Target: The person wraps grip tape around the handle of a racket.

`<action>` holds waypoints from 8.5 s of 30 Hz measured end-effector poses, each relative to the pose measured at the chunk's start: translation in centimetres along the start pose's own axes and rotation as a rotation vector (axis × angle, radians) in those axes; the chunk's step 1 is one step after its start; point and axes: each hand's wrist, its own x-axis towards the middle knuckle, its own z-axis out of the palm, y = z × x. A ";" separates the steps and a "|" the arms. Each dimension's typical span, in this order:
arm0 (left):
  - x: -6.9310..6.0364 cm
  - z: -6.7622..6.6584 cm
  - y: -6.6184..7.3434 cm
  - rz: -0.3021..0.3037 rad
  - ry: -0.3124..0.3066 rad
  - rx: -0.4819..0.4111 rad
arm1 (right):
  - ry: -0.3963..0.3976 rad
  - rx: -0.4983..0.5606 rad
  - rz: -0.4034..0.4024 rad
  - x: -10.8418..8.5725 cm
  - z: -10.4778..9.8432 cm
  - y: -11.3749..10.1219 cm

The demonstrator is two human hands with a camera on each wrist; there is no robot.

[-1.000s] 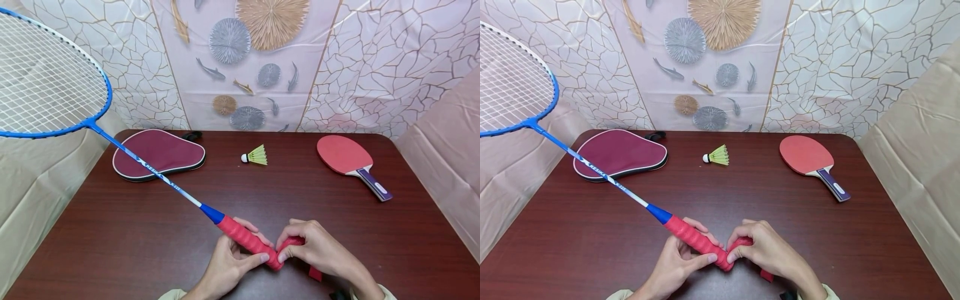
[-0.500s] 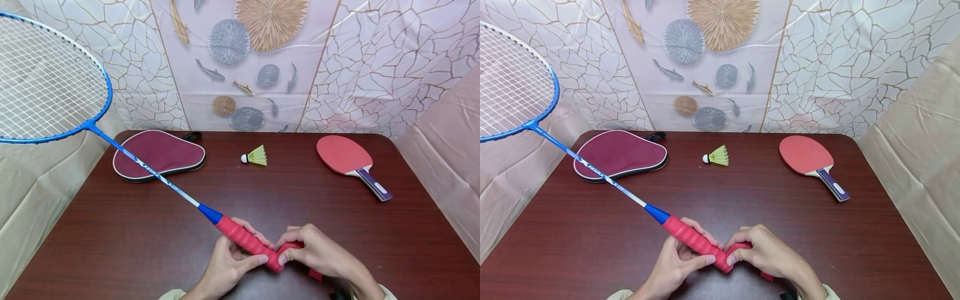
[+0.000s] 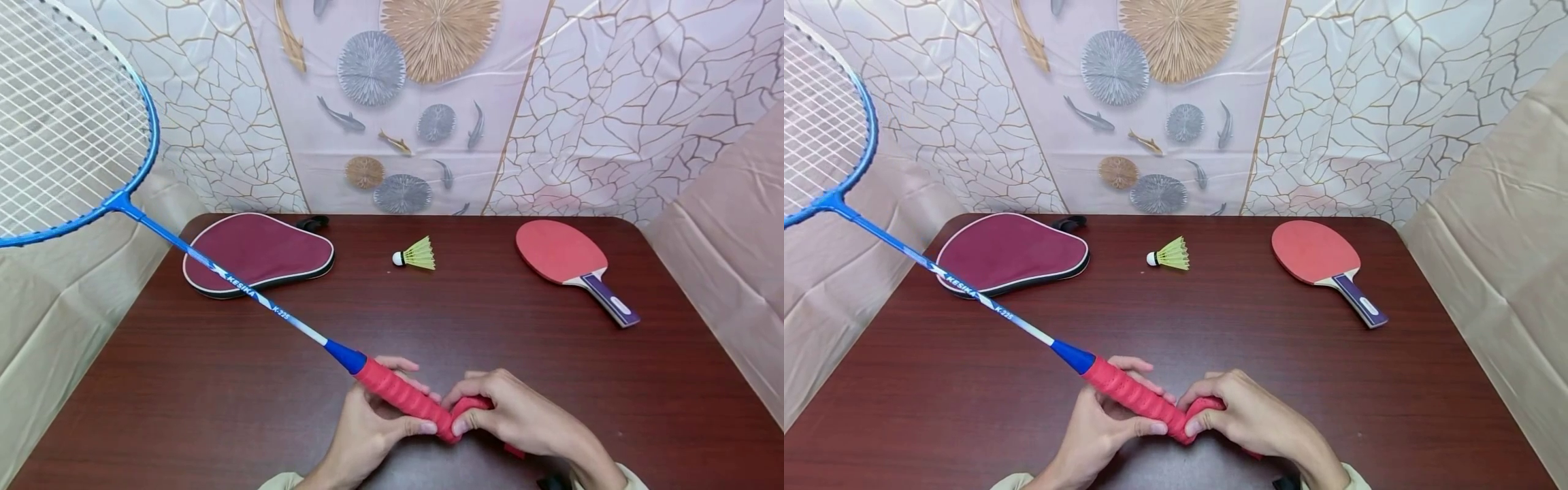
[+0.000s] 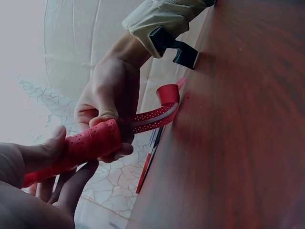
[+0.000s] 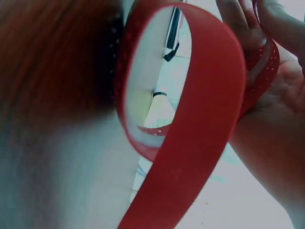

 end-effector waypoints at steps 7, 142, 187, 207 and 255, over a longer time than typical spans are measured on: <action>0.1 0.1 0.3 -0.022 0.007 -0.031 | 0.064 -0.041 0.021 0.0 -0.1 -0.4; 0.1 0.0 -0.4 -0.037 -0.024 -0.106 | -0.005 -0.100 0.157 -0.1 -0.6 -0.1; 0.0 0.3 -0.9 0.038 -0.072 -0.110 | -0.038 -0.105 0.220 -0.4 -0.4 -0.6; 0.0 0.3 -1.0 0.024 -0.047 -0.136 | -0.082 -0.053 0.039 -1.0 -1.4 -0.1; -0.4 0.4 -0.3 -0.126 0.040 -0.148 | 0.003 0.036 0.002 -0.8 -1.4 0.3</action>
